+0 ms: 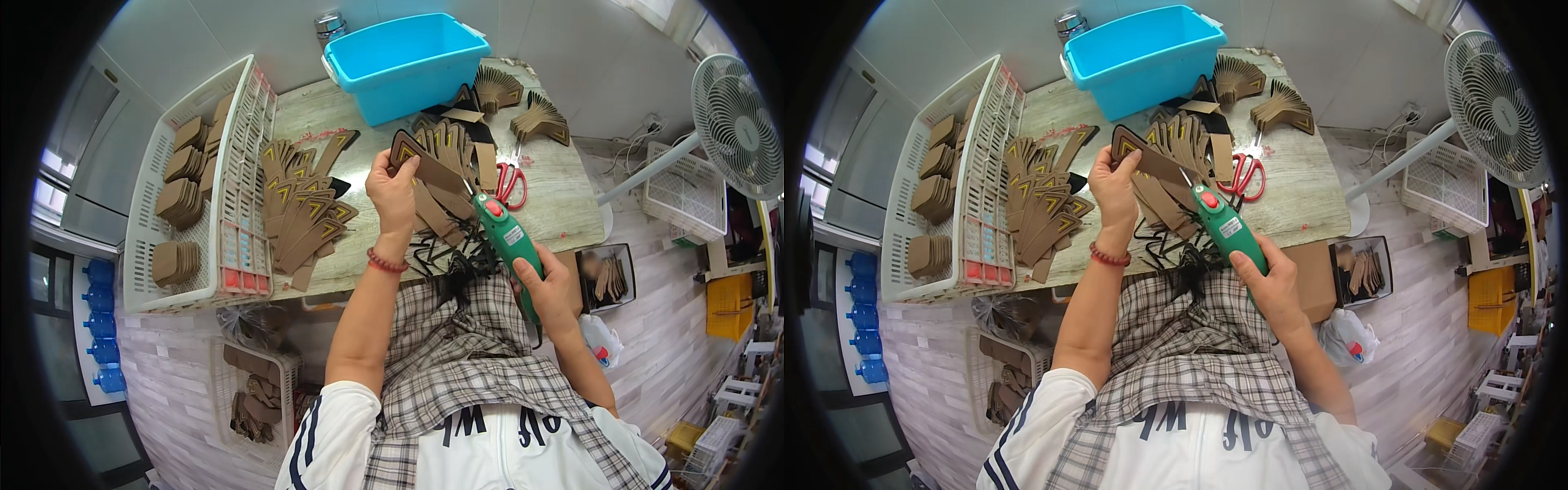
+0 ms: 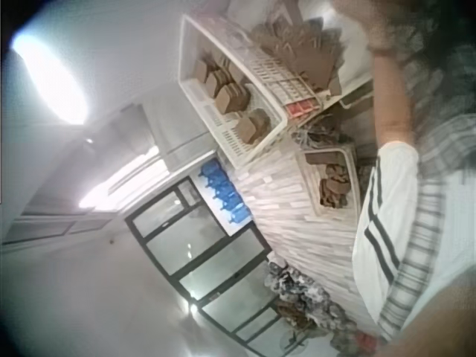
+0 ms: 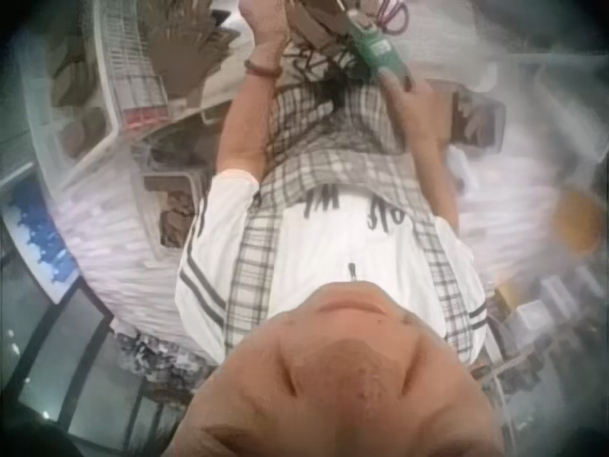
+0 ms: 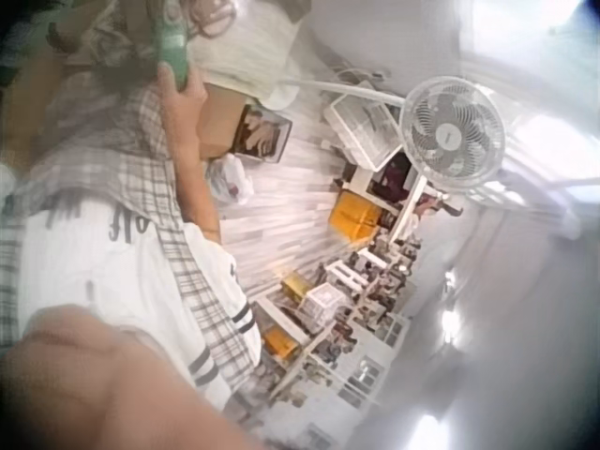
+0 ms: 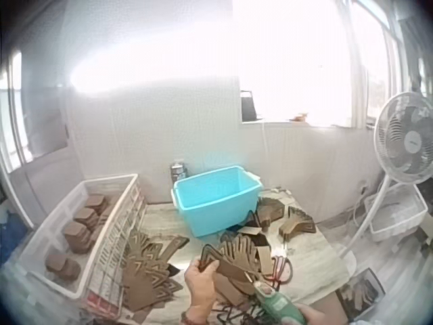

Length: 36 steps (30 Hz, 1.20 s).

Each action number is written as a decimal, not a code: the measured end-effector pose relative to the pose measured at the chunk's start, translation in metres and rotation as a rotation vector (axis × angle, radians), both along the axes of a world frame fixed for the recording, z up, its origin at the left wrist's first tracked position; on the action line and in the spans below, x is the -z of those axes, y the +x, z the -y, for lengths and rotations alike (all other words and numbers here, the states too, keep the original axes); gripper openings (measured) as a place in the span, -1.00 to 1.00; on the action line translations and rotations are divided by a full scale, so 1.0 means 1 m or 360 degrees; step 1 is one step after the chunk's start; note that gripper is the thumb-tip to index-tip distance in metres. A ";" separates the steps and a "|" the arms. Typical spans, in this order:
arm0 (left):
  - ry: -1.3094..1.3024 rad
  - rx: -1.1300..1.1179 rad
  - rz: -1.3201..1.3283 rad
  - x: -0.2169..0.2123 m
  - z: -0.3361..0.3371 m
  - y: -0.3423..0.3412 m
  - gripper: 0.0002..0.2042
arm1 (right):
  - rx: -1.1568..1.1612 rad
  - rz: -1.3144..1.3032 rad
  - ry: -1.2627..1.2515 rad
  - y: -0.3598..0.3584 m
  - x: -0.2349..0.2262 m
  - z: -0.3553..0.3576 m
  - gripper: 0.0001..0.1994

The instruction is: The person uses a green handheld rotary cutter to trim the edges of small brown cardboard pieces marked with yellow triangles. They pick up each piece, trim it, and place it back on the table, repeating the process continuously.

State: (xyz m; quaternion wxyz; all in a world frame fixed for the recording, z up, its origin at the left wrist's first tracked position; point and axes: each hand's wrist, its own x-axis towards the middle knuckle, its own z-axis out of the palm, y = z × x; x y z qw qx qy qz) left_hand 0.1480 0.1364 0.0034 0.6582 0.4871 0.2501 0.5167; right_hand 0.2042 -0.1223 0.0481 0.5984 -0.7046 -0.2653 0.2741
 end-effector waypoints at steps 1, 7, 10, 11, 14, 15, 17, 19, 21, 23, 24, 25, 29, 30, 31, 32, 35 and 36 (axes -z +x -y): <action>-0.0066 0.0075 0.0073 -0.005 0.005 -0.007 -0.87 | 0.0014 0.0020 0.0013 -0.001 -0.003 -0.001 -0.62; -0.0425 0.0393 0.0173 -0.023 0.032 -0.034 -0.91 | -0.0003 0.0159 -0.0001 -0.007 0.007 -0.003 -0.59; -0.0525 0.0431 0.0225 -0.024 0.044 -0.039 -0.92 | -0.0019 0.0149 -0.0057 -0.012 0.008 -0.004 -0.59; -0.0527 0.0437 0.0220 -0.022 0.045 -0.039 -0.92 | -0.0035 0.0121 -0.0059 -0.014 0.007 -0.004 -0.59; -0.0510 0.0384 0.0206 -0.018 0.051 -0.038 -0.92 | -0.0059 0.0105 -0.0056 -0.016 0.007 -0.004 -0.58; -0.0535 0.0364 0.0213 -0.016 0.053 -0.036 -0.92 | -0.0064 0.0111 -0.0054 -0.016 0.007 -0.004 -0.58; -0.0581 0.0320 0.0228 -0.013 0.058 -0.034 -0.92 | -0.0054 0.0075 -0.0025 -0.017 0.006 -0.005 -0.58; -0.0638 0.0362 0.0222 -0.011 0.061 -0.033 -0.92 | -0.0050 0.0051 -0.0004 -0.018 0.003 -0.005 -0.58; -0.0695 0.0403 0.0215 -0.010 0.063 -0.034 -0.92 | -0.0052 0.0040 0.0009 -0.017 0.001 -0.006 -0.59; -0.0740 0.0426 0.0190 -0.011 0.066 -0.034 -0.93 | -0.0055 0.0057 0.0016 -0.017 0.002 -0.006 -0.59; -0.0769 0.0424 0.0181 -0.013 0.070 -0.033 -0.94 | -0.0056 0.0065 0.0019 -0.016 0.002 -0.005 -0.59; -0.0798 0.0423 0.0171 -0.015 0.073 -0.033 -0.94 | -0.0052 0.0073 0.0020 -0.016 0.003 -0.005 -0.59; -0.0804 0.0490 0.0122 -0.015 0.081 -0.036 -0.95 | -0.0032 0.0056 0.0037 -0.015 0.003 -0.006 -0.59; -0.0798 0.0491 0.0097 -0.013 0.082 -0.037 -0.95 | -0.0028 0.0052 0.0044 -0.015 0.003 -0.006 -0.59; -0.0780 0.0495 0.0093 -0.011 0.084 -0.037 -0.94 | -0.0025 0.0049 0.0051 -0.015 0.002 -0.006 -0.58; -0.0762 0.0499 0.0090 -0.009 0.086 -0.038 -0.94 | -0.0025 0.0055 0.0050 -0.014 0.002 -0.007 -0.59; -0.0695 0.0519 0.0059 -0.007 0.088 -0.042 -0.94 | -0.0028 0.0046 0.0051 -0.013 0.001 -0.006 -0.59; -0.0661 0.0515 0.0038 -0.007 0.087 -0.044 -0.94 | -0.0033 0.0023 0.0054 -0.012 0.001 -0.005 -0.58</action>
